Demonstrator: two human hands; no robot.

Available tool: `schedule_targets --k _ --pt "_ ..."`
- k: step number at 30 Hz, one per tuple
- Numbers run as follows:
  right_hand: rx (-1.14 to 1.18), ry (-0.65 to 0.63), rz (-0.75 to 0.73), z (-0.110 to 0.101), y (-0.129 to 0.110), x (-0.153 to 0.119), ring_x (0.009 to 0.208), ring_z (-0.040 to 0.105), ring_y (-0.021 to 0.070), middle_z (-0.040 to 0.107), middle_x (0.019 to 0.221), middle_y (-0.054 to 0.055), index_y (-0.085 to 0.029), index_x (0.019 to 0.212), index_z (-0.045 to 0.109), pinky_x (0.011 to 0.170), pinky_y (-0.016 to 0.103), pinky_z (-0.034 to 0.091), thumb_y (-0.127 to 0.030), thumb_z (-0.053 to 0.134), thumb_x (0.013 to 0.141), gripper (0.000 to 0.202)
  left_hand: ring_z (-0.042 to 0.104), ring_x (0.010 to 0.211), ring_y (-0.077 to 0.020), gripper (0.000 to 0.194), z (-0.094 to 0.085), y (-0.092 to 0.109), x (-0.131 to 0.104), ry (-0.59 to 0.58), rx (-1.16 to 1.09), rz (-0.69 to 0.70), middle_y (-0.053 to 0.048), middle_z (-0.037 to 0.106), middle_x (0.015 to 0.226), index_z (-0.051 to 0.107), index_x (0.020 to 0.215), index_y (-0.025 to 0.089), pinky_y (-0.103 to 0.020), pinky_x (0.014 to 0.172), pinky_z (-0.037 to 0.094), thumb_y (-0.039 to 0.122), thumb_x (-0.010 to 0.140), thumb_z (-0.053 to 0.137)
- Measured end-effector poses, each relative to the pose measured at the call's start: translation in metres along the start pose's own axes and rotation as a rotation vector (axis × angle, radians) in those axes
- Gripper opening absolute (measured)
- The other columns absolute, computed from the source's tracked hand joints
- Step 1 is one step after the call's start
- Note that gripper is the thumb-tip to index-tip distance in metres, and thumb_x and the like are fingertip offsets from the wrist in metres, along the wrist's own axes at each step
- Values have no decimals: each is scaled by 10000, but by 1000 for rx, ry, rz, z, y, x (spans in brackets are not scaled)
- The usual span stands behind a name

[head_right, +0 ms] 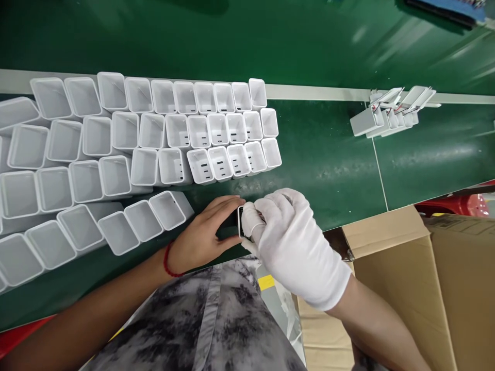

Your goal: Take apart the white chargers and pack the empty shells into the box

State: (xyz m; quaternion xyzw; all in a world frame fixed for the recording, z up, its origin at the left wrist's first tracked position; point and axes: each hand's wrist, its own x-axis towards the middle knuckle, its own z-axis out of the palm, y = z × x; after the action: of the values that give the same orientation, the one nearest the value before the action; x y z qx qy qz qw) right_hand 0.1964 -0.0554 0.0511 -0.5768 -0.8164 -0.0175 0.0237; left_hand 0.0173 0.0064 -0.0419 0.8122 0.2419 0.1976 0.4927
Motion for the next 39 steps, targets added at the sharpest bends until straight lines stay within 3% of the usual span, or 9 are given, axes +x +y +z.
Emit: schedule_targets --k 7,12,17,20,22,26,30,34,39 --pt "-129 -154 -52 -9 -11 10 784 537 225 584 830 84 -119 925 655 870 451 470 -218 613 876 118 468 1342 -289 537 0 -1 -1 -20 5 9 -132 580 1354 438 1369 171 -469 1143 432 270 893 666" --pt "-99 -187 -42 -4 -12 16 790 532 226 580 828 80 -128 892 647 880 454 487 -231 618 870 109 458 1357 -291 539 -1 -2 -1 -39 -7 13 -130 569 1372 425 1387 182 -486 1150 424 259 902 648" --pt "32 -194 -65 1 -2 5 1066 584 298 648 1091 124 -99 1270 561 1101 578 373 -274 667 861 457 436 1375 -274 556 -2 -1 -1 -44 -6 -4 -117 559 1384 421 1384 187 -468 1164 414 168 876 644" --pt "169 -43 -2 5 9 -12 1227 534 329 595 1233 172 -128 1452 374 1093 615 385 -383 691 858 720 431 1376 -275 566 -2 0 -1 -63 1 -24 -111 557 1383 413 1390 195 -459 1159 420 193 877 652" --pt "223 27 44 10 14 -20 1228 538 333 563 1259 199 -129 1466 347 1045 601 438 -442 689 855 767 432 1374 -276 569 -3 0 -1 -74 12 -27 -110 554 1385 405 1393 199 -458 1155 425 194 879 647" --pt "225 7 49 19 14 -16 1105 581 316 583 1186 177 -134 1342 512 902 497 521 -412 759 795 662 437 1368 -266 587 -2 0 -1 -46 57 -2 -116 547 1393 388 1405 188 -441 1160 422 161 871 629" --pt "265 -58 63 16 12 1 872 612 238 628 990 84 -197 1019 653 727 370 509 -290 770 727 328 451 1355 -268 564 -2 0 -1 -40 81 13 -127 563 1368 407 1387 164 -437 1144 441 153 863 616" --pt "365 -75 145 13 14 11 703 574 181 591 773 23 -202 721 580 664 334 469 -258 708 647 158 451 1347 -266 554 -3 0 1 -47 86 16 -124 579 1342 423 1376 153 -433 1138 444 148 855 610" --pt "412 -94 146 15 16 13 731 584 189 589 764 25 -205 714 576 717 344 471 -270 694 669 143 442 1344 -256 553 -3 0 2 -69 89 10 -120 584 1336 438 1371 126 -409 1149 428 139 846 611"
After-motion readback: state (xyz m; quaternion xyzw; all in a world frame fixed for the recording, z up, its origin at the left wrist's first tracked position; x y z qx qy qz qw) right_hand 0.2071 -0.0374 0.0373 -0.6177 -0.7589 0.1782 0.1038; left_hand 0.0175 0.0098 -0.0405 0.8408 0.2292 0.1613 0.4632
